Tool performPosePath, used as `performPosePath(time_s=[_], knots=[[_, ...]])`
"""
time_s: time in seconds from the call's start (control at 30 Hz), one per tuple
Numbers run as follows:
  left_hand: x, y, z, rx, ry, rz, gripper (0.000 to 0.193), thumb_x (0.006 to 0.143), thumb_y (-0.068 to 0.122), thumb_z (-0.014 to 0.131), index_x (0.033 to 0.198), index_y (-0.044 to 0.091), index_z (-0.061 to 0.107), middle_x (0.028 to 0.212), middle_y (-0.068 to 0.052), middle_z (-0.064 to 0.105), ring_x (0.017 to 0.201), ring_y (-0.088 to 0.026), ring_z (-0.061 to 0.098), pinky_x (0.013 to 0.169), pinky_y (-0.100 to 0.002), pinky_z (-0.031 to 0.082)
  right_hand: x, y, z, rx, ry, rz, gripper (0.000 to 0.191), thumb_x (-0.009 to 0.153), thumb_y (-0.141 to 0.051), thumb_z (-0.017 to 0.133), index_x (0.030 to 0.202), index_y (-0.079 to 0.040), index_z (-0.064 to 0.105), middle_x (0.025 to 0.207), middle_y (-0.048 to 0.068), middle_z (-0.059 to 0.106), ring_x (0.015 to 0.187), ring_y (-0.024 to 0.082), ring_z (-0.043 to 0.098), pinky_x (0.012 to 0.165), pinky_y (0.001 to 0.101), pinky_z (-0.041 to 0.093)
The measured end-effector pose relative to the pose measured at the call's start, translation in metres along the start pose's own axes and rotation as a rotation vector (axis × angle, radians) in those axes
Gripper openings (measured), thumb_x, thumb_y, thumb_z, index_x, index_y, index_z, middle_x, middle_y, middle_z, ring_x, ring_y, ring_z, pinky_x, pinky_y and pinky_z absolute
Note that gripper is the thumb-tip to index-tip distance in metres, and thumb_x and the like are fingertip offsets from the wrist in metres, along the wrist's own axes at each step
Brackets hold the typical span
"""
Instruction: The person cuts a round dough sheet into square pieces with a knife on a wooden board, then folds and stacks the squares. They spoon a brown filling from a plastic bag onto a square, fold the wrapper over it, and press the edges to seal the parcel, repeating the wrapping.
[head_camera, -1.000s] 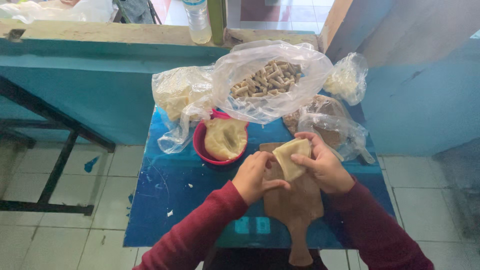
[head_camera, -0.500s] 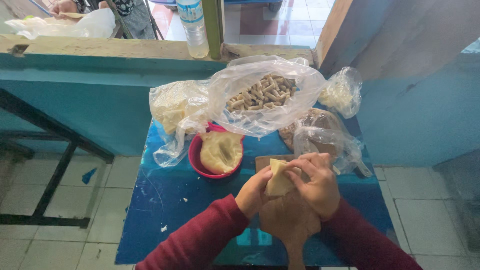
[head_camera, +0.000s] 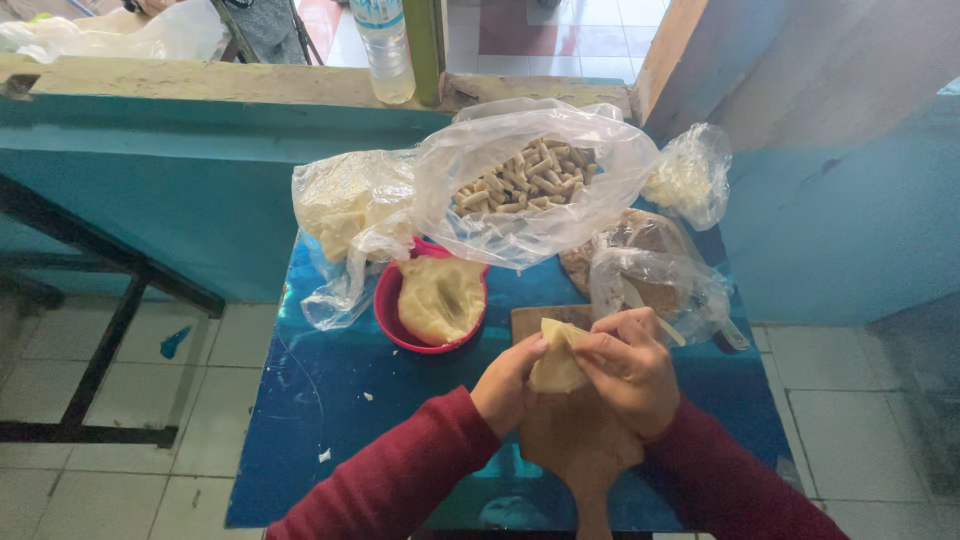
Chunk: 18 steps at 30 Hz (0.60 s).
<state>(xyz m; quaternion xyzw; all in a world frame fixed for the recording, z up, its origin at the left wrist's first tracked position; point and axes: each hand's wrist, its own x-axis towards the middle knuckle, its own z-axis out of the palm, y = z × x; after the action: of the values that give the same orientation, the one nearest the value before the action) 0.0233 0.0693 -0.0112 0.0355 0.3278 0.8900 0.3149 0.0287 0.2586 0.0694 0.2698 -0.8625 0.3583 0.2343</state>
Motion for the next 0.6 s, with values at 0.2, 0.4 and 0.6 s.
performPosePath(time_s=[0.2,0.4,0.6], knots=[[0.0015,-0.0014,0.0009,-0.198,-0.009,-0.010,0.043,0.108,0.033,0.048,0.140,0.005,0.055,0.131,-0.009,0.066,0.118,-0.021,0.066,0.104,-0.037,0.053,0.0015,0.0009,-0.0006,-0.103,-0.044,-0.178,0.020,0.073,-0.011,0.081,0.091,-0.015,0.070,0.109,-0.003,0.074,0.101,0.025,0.060,0.091,0.0417,0.043],[-0.0042,0.0039,0.0026,-0.141,0.009,0.066,0.036,0.108,0.022,0.051,0.139,0.006,0.055,0.128,-0.009,0.067,0.115,-0.021,0.065,0.100,-0.037,0.053,0.0028,0.0003,-0.0014,0.006,-0.100,-0.263,0.025,0.073,-0.011,0.079,0.089,-0.015,0.060,0.120,0.001,0.073,0.116,0.029,0.061,0.098,0.0449,0.040],[-0.0022,0.0047,0.0079,-0.103,0.259,0.209,0.031,0.103,0.020,0.051,0.133,0.010,0.056,0.123,-0.008,0.068,0.110,-0.022,0.067,0.092,-0.039,0.057,-0.0041,0.0051,-0.0040,0.257,0.019,-0.256,0.029,0.085,-0.004,0.075,0.105,-0.014,0.056,0.110,0.000,0.074,0.114,0.026,0.070,0.102,0.0437,0.050]])
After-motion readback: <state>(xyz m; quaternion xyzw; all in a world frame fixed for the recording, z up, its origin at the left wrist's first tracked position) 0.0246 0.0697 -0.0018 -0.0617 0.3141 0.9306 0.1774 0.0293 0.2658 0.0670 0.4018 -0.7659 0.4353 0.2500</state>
